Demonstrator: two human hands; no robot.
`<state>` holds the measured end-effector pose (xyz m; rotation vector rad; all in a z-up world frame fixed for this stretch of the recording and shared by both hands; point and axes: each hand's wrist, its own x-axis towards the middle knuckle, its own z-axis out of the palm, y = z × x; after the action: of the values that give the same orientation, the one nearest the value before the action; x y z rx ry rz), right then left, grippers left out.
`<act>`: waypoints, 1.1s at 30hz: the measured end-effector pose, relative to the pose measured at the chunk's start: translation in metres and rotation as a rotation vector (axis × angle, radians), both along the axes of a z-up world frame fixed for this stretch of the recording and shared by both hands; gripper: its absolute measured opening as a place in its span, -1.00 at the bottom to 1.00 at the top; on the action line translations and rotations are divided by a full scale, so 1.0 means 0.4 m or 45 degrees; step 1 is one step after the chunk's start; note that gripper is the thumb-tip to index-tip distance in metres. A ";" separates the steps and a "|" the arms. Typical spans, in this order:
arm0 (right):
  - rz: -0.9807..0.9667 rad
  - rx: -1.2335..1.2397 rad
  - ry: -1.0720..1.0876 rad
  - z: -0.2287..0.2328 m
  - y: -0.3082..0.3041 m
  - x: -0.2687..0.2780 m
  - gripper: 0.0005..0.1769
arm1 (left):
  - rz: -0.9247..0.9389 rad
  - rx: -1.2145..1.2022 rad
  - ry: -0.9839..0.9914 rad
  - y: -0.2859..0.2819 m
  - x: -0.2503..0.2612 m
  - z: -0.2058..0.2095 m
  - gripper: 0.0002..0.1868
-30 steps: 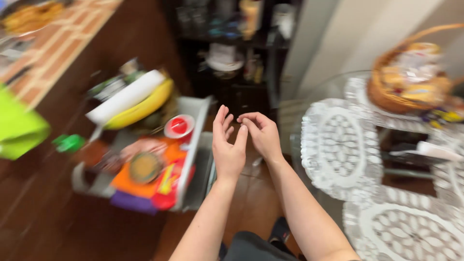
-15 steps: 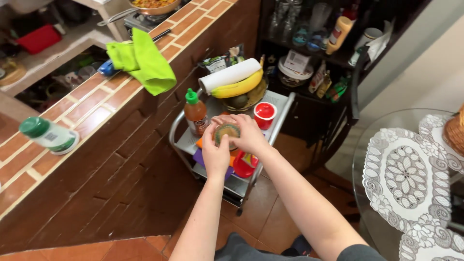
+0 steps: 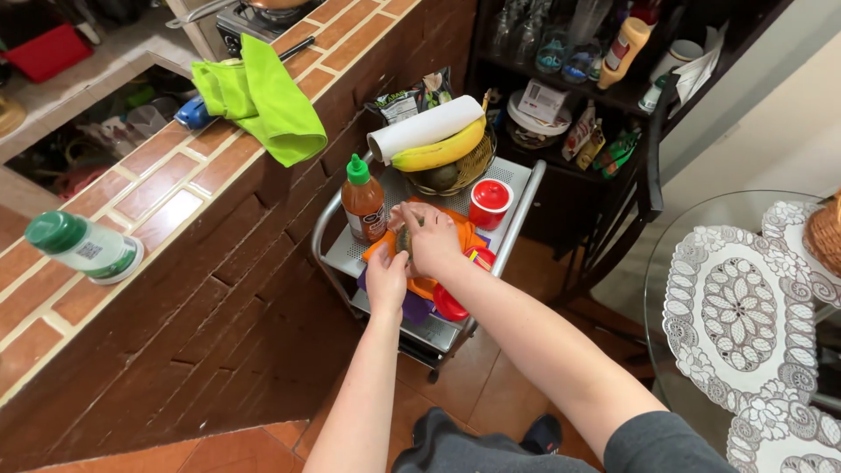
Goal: The person is seen cleaning a glass table with a green cloth, then moving objects like hot sauce and fruit into a cart and back to the table.
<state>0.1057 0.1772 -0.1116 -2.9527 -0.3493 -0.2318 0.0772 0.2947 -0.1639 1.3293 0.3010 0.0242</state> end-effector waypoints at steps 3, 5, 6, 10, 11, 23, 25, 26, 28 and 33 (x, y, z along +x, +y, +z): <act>-0.050 0.096 0.120 0.104 -0.007 -0.024 0.46 | 0.065 0.294 -0.119 -0.008 -0.039 0.091 -0.32; -0.070 0.204 0.141 0.163 -0.030 -0.036 0.48 | 0.076 0.170 -0.213 -0.020 -0.018 0.104 -0.34; -0.085 0.312 0.161 0.191 -0.043 -0.046 0.49 | 0.092 0.044 -0.306 -0.027 -0.012 0.108 -0.35; -0.051 0.643 0.254 0.283 -0.133 -0.096 0.48 | -0.176 -0.521 -0.301 -0.076 -0.040 0.243 -0.41; 0.035 0.750 0.217 0.305 -0.157 -0.114 0.48 | -0.301 -0.706 -0.144 -0.093 -0.045 0.270 -0.43; 0.010 1.093 0.227 0.397 -0.536 -0.336 0.40 | -1.079 -0.747 0.263 -0.446 -0.104 0.330 -0.26; -0.053 1.137 0.239 0.388 -0.608 -0.371 0.40 | -1.165 -0.752 0.331 -0.522 -0.121 0.349 -0.18; -0.087 1.187 0.231 0.379 -0.646 -0.387 0.41 | -1.208 -0.723 0.338 -0.564 -0.129 0.356 -0.20; -0.154 1.246 0.211 0.357 -0.722 -0.419 0.43 | -1.282 -0.688 0.361 -0.647 -0.149 0.370 -0.22; -0.590 1.190 0.106 0.308 -0.912 -0.499 0.31 | -1.455 -0.687 0.412 -0.880 -0.182 0.324 -0.27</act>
<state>-0.0940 -0.1876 0.0117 -2.0546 0.3755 -0.2361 0.0046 -0.0575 -0.0344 0.8041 -0.2099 -1.1588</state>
